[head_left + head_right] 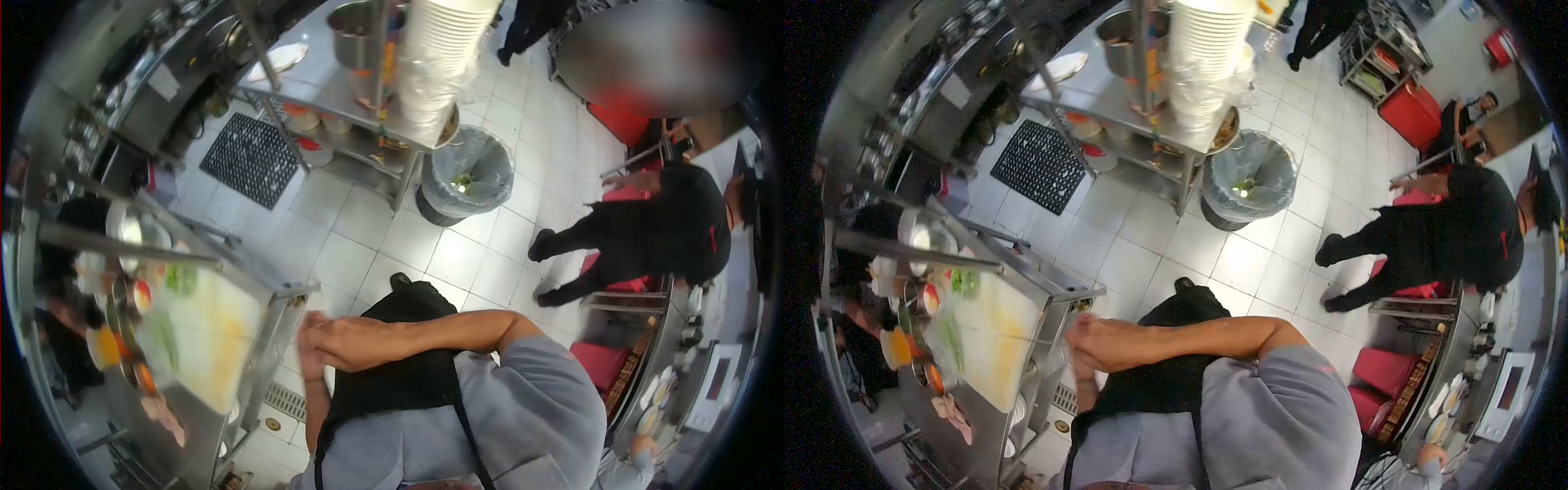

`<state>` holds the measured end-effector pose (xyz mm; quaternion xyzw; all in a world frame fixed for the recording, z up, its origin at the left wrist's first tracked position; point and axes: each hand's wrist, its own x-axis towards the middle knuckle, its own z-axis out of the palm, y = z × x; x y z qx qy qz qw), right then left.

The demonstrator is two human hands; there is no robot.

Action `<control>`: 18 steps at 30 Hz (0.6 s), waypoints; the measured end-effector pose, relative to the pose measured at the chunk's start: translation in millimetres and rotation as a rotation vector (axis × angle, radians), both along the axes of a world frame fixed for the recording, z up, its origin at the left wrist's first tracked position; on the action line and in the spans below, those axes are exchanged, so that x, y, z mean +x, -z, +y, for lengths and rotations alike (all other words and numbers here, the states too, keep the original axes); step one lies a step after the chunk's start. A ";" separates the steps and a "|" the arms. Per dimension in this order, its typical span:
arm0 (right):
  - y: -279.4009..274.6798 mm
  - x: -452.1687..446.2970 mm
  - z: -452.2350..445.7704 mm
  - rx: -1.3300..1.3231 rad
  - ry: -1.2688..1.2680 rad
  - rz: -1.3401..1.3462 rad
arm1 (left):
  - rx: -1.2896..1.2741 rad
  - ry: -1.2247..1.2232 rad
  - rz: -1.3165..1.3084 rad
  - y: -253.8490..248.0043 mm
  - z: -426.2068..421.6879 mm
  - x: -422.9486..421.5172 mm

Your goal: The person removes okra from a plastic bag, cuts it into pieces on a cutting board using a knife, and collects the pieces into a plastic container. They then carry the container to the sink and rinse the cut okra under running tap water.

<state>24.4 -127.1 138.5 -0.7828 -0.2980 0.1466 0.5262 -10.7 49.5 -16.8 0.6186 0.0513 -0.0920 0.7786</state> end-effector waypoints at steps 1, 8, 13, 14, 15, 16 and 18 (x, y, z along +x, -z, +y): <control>-3.9 -2.7 -17.0 0.004 0.018 -0.009 | -0.093 0.262 0.082 25.8 -15.1 11.3; -17.5 -29.4 -112.2 -0.168 0.223 0.082 | -0.547 0.301 1.096 52.2 -288.0 133.5; -7.3 -37.2 -142.6 -0.095 0.288 0.046 | 0.261 0.770 0.233 83.3 -275.8 106.9; -10.5 -34.0 -146.3 -0.027 0.295 0.072 | 0.323 0.925 0.080 106.0 -242.5 90.4; -6.1 -32.6 -151.2 -0.015 0.233 0.079 | 0.155 0.945 0.270 123.0 -216.5 72.4; 1.3 -31.0 -153.8 -0.040 0.274 0.089 | -0.027 0.921 0.454 133.9 -182.8 51.4; 12.5 -20.4 -151.5 -0.091 0.294 0.099 | 0.276 1.082 0.062 128.4 -105.9 16.6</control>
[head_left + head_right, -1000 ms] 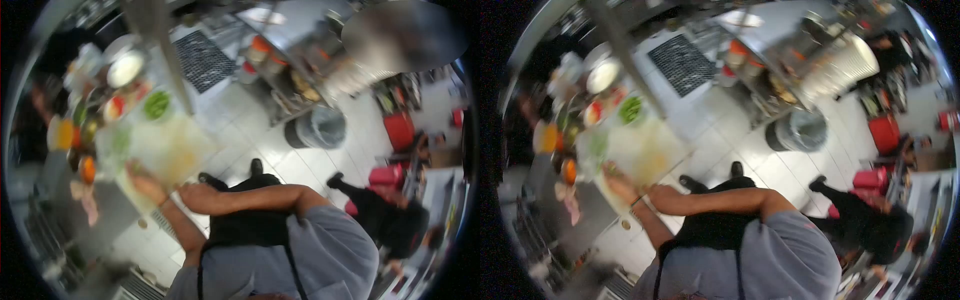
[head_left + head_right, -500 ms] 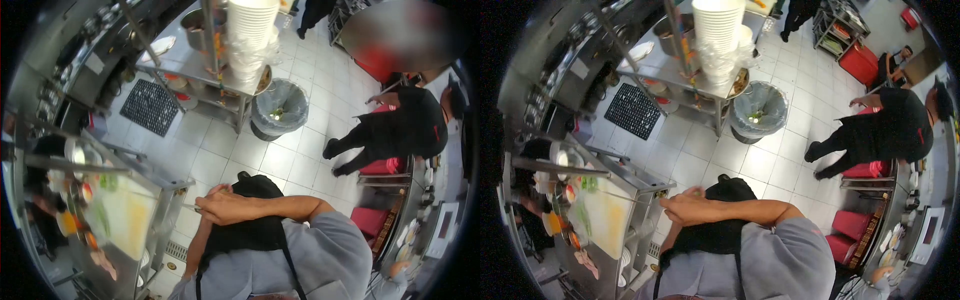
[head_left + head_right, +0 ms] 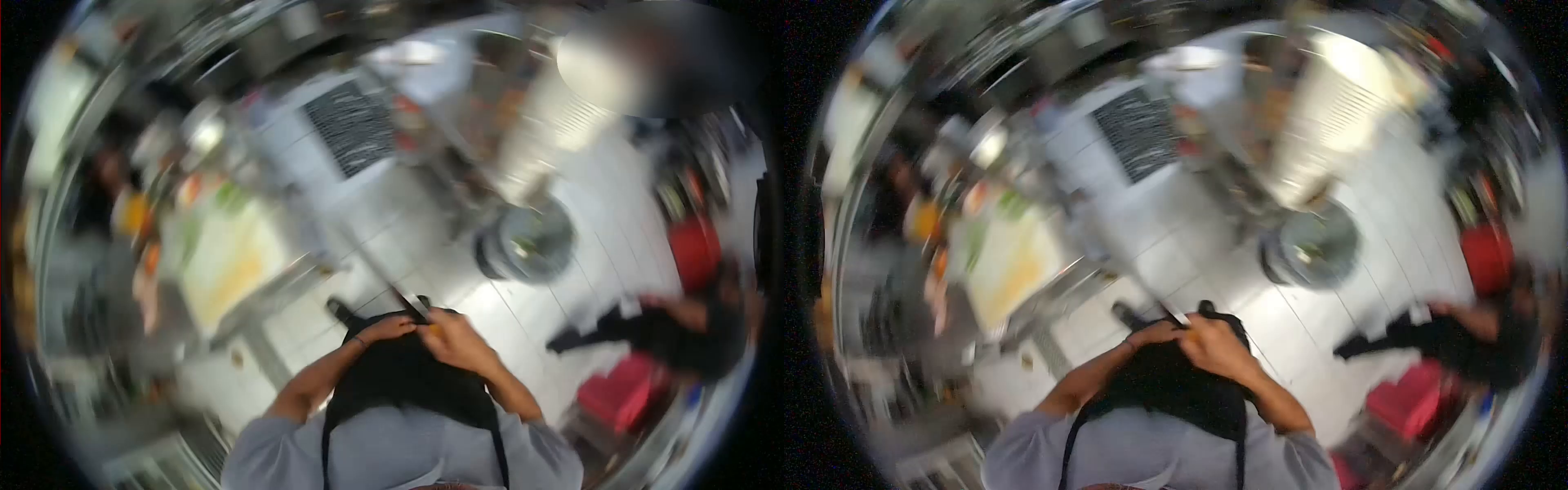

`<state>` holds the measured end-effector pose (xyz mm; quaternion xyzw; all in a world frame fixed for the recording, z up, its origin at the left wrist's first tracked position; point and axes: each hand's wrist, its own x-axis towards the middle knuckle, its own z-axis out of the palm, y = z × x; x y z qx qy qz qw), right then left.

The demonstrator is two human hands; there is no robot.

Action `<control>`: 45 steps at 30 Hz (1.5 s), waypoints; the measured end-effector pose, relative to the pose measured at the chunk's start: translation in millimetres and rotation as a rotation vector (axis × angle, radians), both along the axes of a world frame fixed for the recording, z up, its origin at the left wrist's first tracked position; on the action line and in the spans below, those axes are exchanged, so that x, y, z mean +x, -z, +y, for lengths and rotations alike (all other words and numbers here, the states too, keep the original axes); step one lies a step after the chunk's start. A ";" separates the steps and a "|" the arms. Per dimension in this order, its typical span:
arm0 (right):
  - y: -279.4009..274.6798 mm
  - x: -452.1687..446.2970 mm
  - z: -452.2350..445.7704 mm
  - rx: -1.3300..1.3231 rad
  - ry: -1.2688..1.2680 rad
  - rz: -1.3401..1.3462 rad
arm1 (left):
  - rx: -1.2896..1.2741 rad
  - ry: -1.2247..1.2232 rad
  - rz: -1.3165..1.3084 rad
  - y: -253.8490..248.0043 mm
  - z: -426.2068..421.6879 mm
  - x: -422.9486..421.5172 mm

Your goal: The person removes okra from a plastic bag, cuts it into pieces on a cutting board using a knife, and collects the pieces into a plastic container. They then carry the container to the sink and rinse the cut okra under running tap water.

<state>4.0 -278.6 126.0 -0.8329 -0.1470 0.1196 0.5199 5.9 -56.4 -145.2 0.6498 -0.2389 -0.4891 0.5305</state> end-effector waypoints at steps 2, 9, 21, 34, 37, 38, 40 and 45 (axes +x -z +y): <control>9.0 7.3 2.8 -0.021 -0.049 0.097 | 0.212 -0.094 0.199 -7.2 63.2 -49.7; 26.8 53.8 63.0 -0.197 -0.364 0.060 | 0.696 -0.031 0.225 -108.3 204.6 -163.8; 69.4 113.9 275.0 -0.362 -0.412 0.164 | 0.539 -1.346 -1.071 -226.8 487.1 103.6; 66.7 115.7 325.3 -0.486 -0.358 -0.210 | 1.050 -0.653 -0.913 -159.0 496.5 167.6; 70.2 129.0 336.4 -0.571 -0.368 -0.362 | 1.096 -0.613 -1.090 -140.4 491.5 176.1; 69.0 132.0 340.0 -0.596 -0.376 -0.403 | 1.062 -0.589 -1.150 -137.2 491.0 180.2; 73.2 137.5 348.6 -0.638 -0.354 -0.440 | 1.115 -0.702 -1.066 -118.9 494.4 195.0; 98.1 149.4 352.1 -0.597 -0.345 -0.405 | 1.348 -0.653 -0.878 -182.8 482.8 178.2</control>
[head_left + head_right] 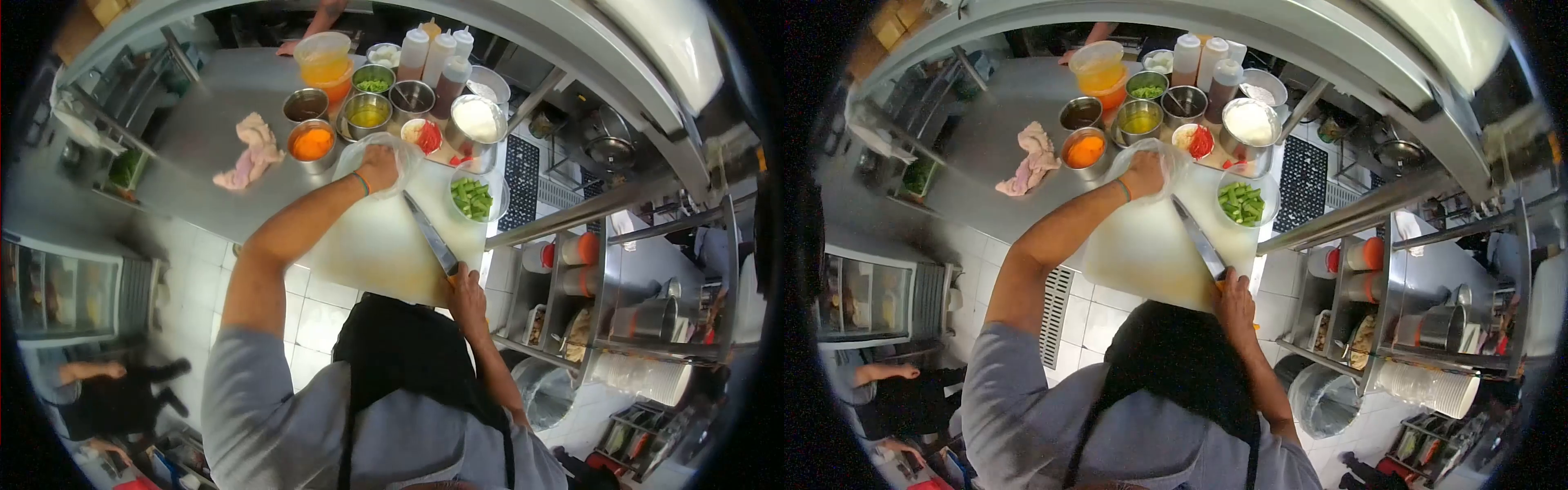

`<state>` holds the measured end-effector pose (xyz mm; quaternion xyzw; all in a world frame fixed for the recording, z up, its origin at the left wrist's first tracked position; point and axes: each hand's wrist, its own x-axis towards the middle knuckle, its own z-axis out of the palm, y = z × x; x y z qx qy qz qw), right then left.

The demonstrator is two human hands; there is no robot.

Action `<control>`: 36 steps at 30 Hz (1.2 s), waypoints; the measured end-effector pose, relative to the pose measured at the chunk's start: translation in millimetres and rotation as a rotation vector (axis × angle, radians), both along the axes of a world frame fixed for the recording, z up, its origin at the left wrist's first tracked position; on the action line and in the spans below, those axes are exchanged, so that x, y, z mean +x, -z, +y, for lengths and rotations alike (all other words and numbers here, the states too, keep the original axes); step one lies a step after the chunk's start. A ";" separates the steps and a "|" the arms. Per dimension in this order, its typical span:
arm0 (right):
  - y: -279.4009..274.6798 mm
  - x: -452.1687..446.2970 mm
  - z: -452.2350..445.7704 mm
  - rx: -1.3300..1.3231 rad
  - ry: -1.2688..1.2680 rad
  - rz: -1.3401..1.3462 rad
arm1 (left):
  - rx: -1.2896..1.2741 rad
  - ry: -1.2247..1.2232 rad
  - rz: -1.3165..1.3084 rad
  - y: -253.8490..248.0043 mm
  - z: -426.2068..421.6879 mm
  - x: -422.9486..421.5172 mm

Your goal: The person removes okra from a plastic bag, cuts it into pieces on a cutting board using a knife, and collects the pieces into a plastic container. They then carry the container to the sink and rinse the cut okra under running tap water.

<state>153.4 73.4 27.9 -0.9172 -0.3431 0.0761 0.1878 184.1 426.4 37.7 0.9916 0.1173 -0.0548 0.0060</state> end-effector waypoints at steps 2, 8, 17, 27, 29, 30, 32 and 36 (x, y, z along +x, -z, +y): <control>-0.9 -1.4 1.4 -0.012 0.023 0.046 | 0.122 0.046 -0.009 -9.3 8.0 2.4; -7.7 2.6 2.6 -0.086 0.011 -0.005 | 0.241 0.027 0.157 -70.4 13.5 -15.9; -30.0 24.5 -15.0 -0.220 0.014 0.316 | -0.032 -0.103 -0.077 -154.3 -1.7 -143.0; -21.6 13.6 -76.4 -0.011 -0.100 0.282 | -0.332 -0.215 -0.160 7.4 -185.0 -104.2; -29.3 8.8 -73.2 -0.014 -0.100 0.279 | -0.212 -0.171 -0.263 15.9 -186.7 -108.1; -33.7 5.6 -70.3 0.005 -0.094 0.270 | -0.073 -0.115 -0.369 20.6 -186.6 -111.1; -41.0 1.4 -60.8 -0.016 -0.084 0.276 | -0.131 -0.128 -0.369 25.5 -185.4 -108.3; -38.1 4.1 -61.5 0.080 -0.147 0.332 | -0.065 -0.098 -0.372 27.4 -193.7 -95.8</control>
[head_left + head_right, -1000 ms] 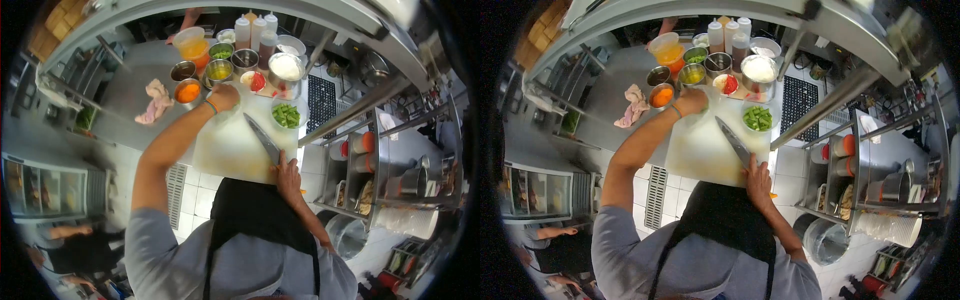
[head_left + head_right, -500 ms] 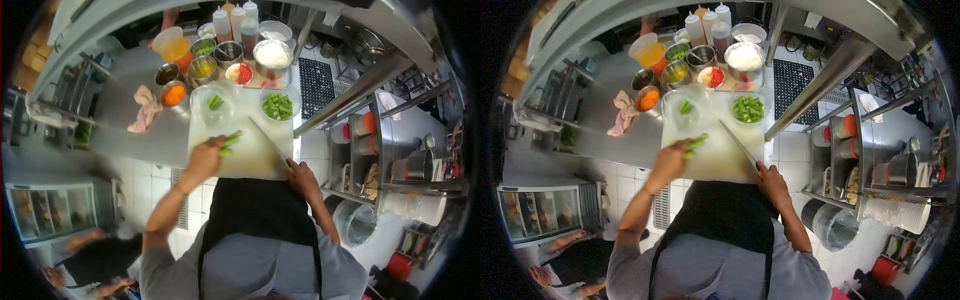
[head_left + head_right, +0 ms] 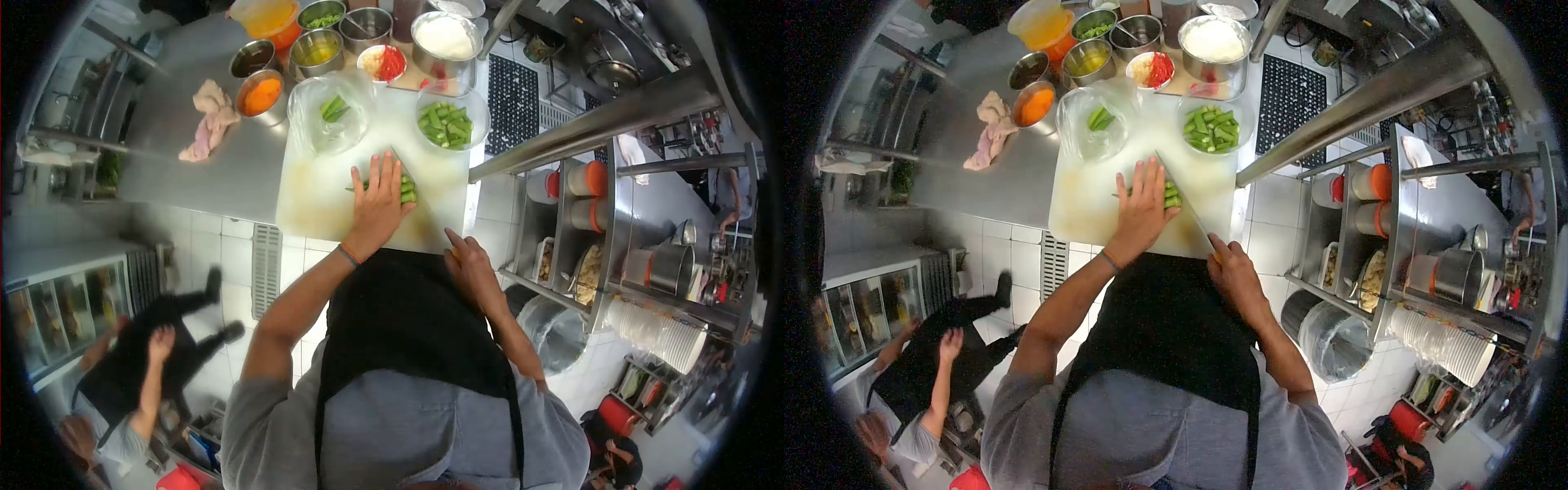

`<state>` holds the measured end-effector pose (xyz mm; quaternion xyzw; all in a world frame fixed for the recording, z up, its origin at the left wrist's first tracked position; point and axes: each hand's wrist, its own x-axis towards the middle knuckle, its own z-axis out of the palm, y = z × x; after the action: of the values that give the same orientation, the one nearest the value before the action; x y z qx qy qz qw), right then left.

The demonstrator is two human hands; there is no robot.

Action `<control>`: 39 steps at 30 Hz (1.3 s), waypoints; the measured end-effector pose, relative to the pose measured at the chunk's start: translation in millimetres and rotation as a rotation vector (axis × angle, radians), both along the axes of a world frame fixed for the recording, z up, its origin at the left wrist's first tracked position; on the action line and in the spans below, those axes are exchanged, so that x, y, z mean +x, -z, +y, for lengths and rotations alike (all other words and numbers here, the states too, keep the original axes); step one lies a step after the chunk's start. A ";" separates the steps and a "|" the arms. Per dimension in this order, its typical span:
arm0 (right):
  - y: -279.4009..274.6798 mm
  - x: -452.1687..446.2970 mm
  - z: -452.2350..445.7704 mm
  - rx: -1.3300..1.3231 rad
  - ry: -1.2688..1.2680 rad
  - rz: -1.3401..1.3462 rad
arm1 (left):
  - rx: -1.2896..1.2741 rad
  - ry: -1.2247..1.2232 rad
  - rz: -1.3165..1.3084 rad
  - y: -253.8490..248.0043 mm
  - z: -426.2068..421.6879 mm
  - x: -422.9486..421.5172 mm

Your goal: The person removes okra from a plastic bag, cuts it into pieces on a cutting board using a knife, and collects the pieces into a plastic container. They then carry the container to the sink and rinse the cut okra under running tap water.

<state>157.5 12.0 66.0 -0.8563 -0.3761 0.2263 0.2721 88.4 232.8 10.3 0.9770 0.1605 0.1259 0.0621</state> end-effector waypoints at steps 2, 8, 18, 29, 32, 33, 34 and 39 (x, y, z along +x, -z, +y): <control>5.1 2.5 -0.7 0.022 -0.005 -0.018 | -0.002 0.013 -0.016 5.0 -7.2 4.3; 16.7 7.8 -9.2 0.027 -0.021 -0.040 | -0.239 -0.060 -0.098 -5.5 -9.2 -1.4; -21.2 1.0 0.3 -0.201 0.001 -0.197 | -0.228 0.069 -0.147 -1.9 -4.2 -1.0; -51.5 3.6 -14.6 -0.437 -0.136 -0.187 | -0.301 0.083 -0.096 -12.4 0.9 4.7; -36.2 7.6 -8.2 -0.414 -0.169 -0.195 | -0.276 0.083 -0.102 -9.1 0.7 4.1; -31.6 10.0 -4.6 -0.387 -0.164 -0.183 | -0.250 0.082 -0.119 -10.3 1.0 4.4; -24.7 13.4 -0.2 -0.385 -0.174 -0.187 | -0.218 0.081 -0.138 -11.1 2.3 5.7; 4.4 26.6 27.8 -0.289 -0.196 -0.176 | -0.219 0.058 -0.169 -2.6 -1.2 4.0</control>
<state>184.1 39.7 61.6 -0.8623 -0.4435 0.2275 0.0890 92.3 231.6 12.9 0.9546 0.1391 0.1874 0.1854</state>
